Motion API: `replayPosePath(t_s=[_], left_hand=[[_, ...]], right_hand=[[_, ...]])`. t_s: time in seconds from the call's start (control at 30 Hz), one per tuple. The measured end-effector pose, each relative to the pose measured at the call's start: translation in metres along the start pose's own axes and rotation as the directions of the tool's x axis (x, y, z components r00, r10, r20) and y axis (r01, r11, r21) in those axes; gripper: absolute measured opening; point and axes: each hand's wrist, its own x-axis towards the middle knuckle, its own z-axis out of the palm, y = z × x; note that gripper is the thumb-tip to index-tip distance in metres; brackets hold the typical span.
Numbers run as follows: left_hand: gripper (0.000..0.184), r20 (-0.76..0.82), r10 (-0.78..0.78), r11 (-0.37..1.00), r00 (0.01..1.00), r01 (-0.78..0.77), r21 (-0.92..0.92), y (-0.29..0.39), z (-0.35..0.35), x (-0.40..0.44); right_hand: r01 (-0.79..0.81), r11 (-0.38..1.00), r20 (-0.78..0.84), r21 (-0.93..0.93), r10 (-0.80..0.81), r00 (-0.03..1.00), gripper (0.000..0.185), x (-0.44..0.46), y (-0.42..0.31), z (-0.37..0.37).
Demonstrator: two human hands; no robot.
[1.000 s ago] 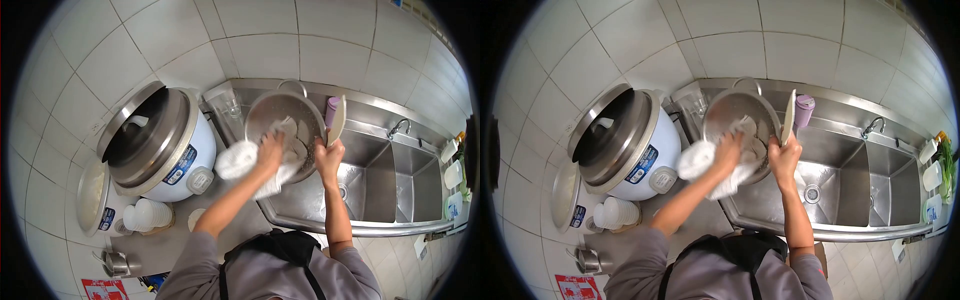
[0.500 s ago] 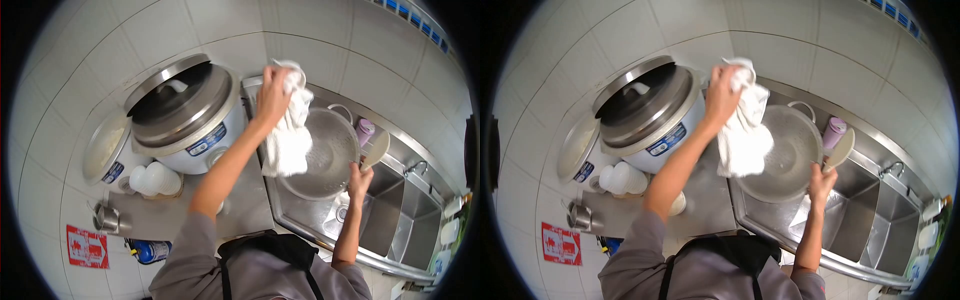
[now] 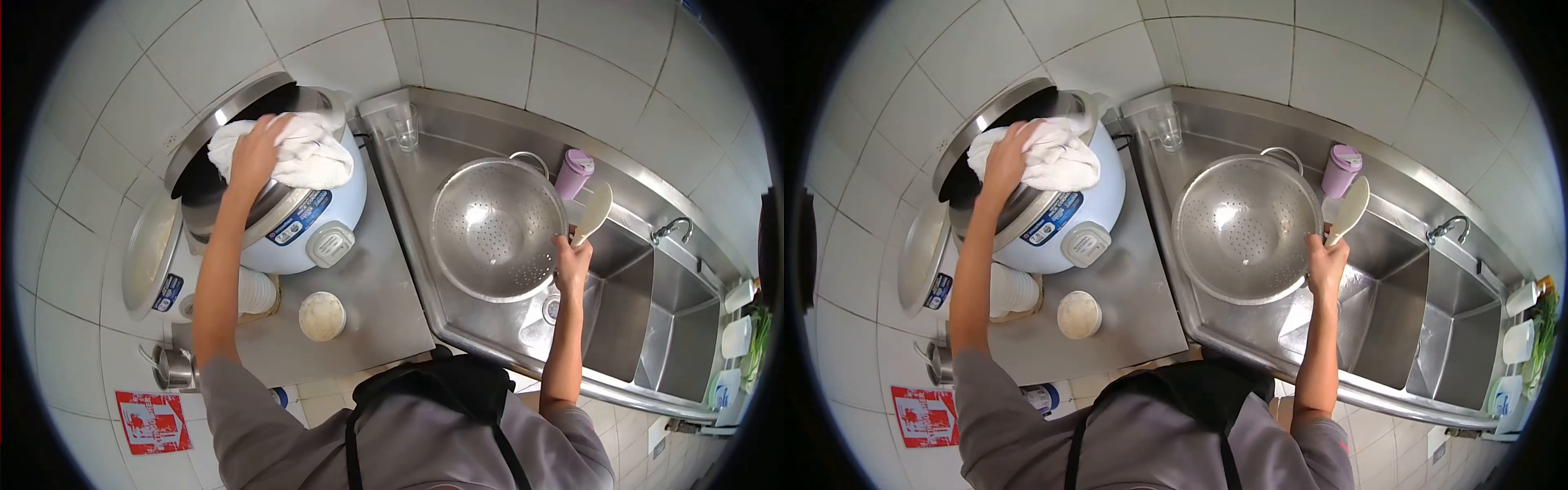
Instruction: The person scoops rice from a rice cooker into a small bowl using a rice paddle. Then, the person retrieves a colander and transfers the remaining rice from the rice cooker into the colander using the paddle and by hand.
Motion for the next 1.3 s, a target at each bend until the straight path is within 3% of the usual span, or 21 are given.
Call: replayPosePath(t_s=[0.07,0.13,0.23,0.33,0.37,0.4,0.43,0.47,0.5,0.53,0.67,0.77,0.87,1.0,1.03,1.07,1.1,1.13,1.2,1.27,1.3], left_hand=[[0.052,-0.071,-0.185,0.975,0.98,0.192,0.108,-0.017,0.003,-0.009],[0.054,-0.283,-0.085,0.908,0.955,0.192,0.373,-0.025,-0.002,-0.001],[0.053,-0.085,-0.21,0.912,0.974,0.227,0.341,-0.022,-0.015,0.004],[0.049,-0.258,-0.118,0.949,0.959,0.185,0.256,0.029,-0.03,0.002],[0.042,-0.281,-0.085,0.971,0.956,0.143,0.192,0.055,-0.028,0.003],[0.035,-0.245,-0.051,0.967,0.968,-0.013,-0.253,0.089,-0.022,0.002],[0.026,-0.203,-0.139,0.892,0.969,0.033,-0.452,0.141,-0.01,-0.002],[0.015,-0.037,0.045,0.731,0.998,-0.058,-0.68,0.182,0.001,-0.009],[0.012,-0.229,0.299,0.77,0.926,-0.376,-0.516,0.214,0.028,-0.015],[0.013,-0.092,0.23,0.675,0.969,-0.227,-0.702,0.254,0.05,-0.023],[0.015,0.121,0.381,0.707,0.916,-0.204,-0.677,0.315,0.09,-0.018],[0.014,0.094,0.306,0.665,0.947,-0.142,-0.733,0.328,0.089,-0.016],[0.014,0.236,0.295,0.55,0.926,0.037,-0.835,0.349,0.095,-0.016],[0.021,0.224,0.434,0.107,0.872,0.197,-0.974,0.381,0.025,-0.027],[0.021,0.207,0.511,0.207,0.834,0.115,-0.972,0.402,0.025,-0.041],[0.016,0.052,0.463,0.157,0.885,-0.023,-0.987,0.428,0.032,-0.062],[0.009,0.186,0.585,0.143,0.79,0.125,-0.982,0.443,0.027,-0.074],[0.005,-0.163,0.451,0.098,0.878,-0.23,-0.968,0.471,0.048,-0.101],[0.004,0.035,0.727,0.311,0.686,-0.284,-0.907,0.455,0.022,-0.096],[0.006,-0.066,0.617,0.332,0.784,-0.336,-0.881,0.452,0.03,-0.106],[0.006,-0.028,0.599,0.361,0.8,-0.301,-0.883,0.454,0.041,-0.112]], right_hand=[[0.008,1.0,0.003,-0.001,-0.008,1.0,0.024,0.0,-0.002,-0.001],[-0.026,1.0,0.007,-0.013,0.026,1.0,0.023,-0.002,-0.001,-0.004],[-0.001,0.999,-0.007,-0.042,0.0,1.0,0.022,-0.001,-0.008,0.002],[-0.011,0.998,-0.026,-0.067,0.009,1.0,0.022,-0.003,-0.007,0.003],[0.008,0.998,-0.034,-0.056,-0.009,0.999,0.021,-0.004,-0.006,0.003],[0.028,0.999,-0.041,-0.043,-0.03,0.999,0.021,-0.004,-0.007,0.005],[0.049,0.998,-0.045,-0.03,-0.051,0.998,0.021,-0.005,-0.007,0.006],[0.055,0.998,-0.048,-0.025,-0.057,0.997,0.021,-0.006,-0.009,0.008],[0.063,0.998,-0.051,-0.021,-0.064,0.997,0.022,-0.008,-0.012,0.01],[0.073,0.997,-0.057,-0.019,-0.074,0.996,0.022,-0.008,-0.015,0.01],[0.186,0.982,-0.098,-0.037,-0.189,0.977,0.022,-0.013,-0.025,0.002],[0.168,0.983,-0.124,-0.07,-0.176,0.977,0.022,-0.02,-0.038,-0.008],[0.15,0.98,-0.144,-0.133,-0.169,0.975,0.022,-0.024,-0.049,-0.017],[0.243,0.955,-0.238,-0.169,-0.279,0.93,0.027,-0.002,0.0,-0.054],[0.27,0.925,-0.215,-0.266,-0.33,0.919,0.028,0.005,0.009,-0.07],[0.238,0.917,-0.214,-0.32,-0.314,0.925,0.03,0.007,0.008,-0.081],[0.263,0.882,-0.194,-0.391,-0.358,0.913,0.032,0.007,-0.003,-0.087],[0.261,0.834,-0.148,-0.486,-0.373,0.916,0.031,0.016,0.009,-0.106],[0.346,0.764,-0.075,-0.545,-0.456,0.887,0.023,0.02,0.006,-0.126],[0.373,0.702,-0.058,-0.607,-0.507,0.86,0.029,0.019,0.003,-0.136],[0.318,0.777,-0.094,-0.544,-0.432,0.897,0.031,0.018,0.007,-0.141]])
